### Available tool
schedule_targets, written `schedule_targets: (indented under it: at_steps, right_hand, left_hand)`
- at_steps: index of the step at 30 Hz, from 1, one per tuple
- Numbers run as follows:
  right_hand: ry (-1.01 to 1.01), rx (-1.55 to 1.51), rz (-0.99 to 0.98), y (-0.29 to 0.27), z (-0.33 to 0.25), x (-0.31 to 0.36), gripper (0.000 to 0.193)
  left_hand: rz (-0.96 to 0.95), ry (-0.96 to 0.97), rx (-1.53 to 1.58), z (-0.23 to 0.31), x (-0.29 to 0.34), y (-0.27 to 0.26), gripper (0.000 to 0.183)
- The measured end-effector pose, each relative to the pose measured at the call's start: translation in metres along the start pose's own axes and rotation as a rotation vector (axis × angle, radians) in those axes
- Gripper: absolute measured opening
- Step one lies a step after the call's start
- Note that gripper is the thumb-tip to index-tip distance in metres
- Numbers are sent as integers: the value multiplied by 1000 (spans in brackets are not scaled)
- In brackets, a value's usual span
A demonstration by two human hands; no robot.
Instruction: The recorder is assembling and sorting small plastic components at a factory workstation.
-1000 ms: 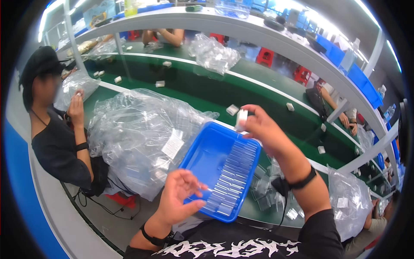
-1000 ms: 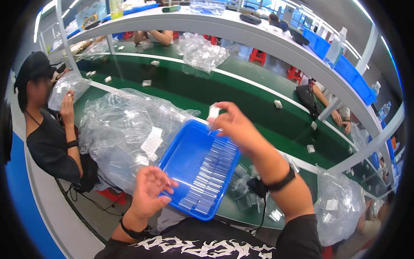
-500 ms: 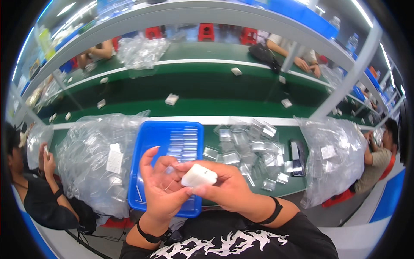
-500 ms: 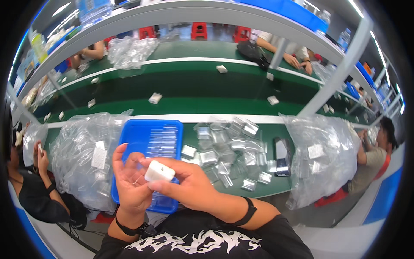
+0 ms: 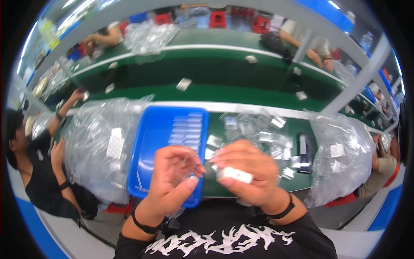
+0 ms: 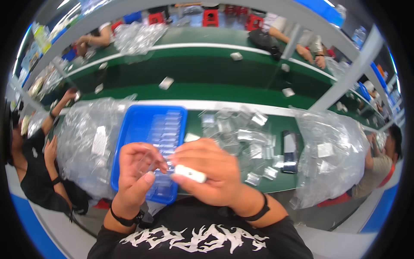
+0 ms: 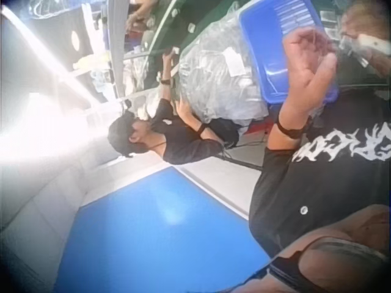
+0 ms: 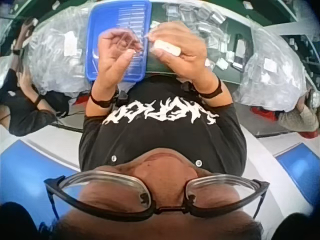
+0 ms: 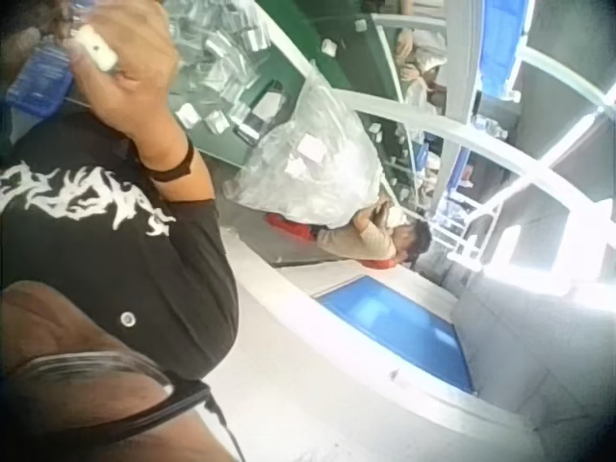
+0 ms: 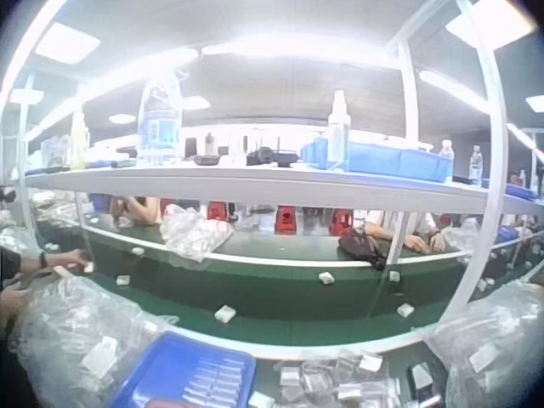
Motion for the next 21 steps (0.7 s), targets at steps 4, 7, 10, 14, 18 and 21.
schedule_targets:
  at_steps: [4, 7, 10, 14, 18, 21]
  right_hand:
    - [-94, 223, -156, -7, -16, -11, 21]
    - [-122, 298, -259, -2, -20, -14, 22]
    - [-140, 392, -339, 4, -21, -16, 23]
    - [-145, 457, -385, 8, -20, -14, 24]
    - [-144, 487, -417, 11, -20, -12, 22]
    - [-132, 534, -437, 13, -20, -12, 22]
  left_hand:
    - [-224, -10, -165, 6, 4, -2, 44]
    - [-298, -9, -241, 10, 3, -5, 41]
    - [-385, 36, -346, 15, 2, -4, 41]
    - [-430, 59, -443, 14, 3, -3, 45]
    - [-391, 113, -473, 13, 6, -2, 48]
    - [-411, 128, -514, 13, 5, -1, 50]
Point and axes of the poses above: each hand's wrist, its own x-axis away from the middle knuckle, its own y-axis out of the palm, z = x × y, the point moved 4 cm from there along -x, towards the middle knuckle, and after that the axes turned 10 degrees about -x, right-handed, at the moved point
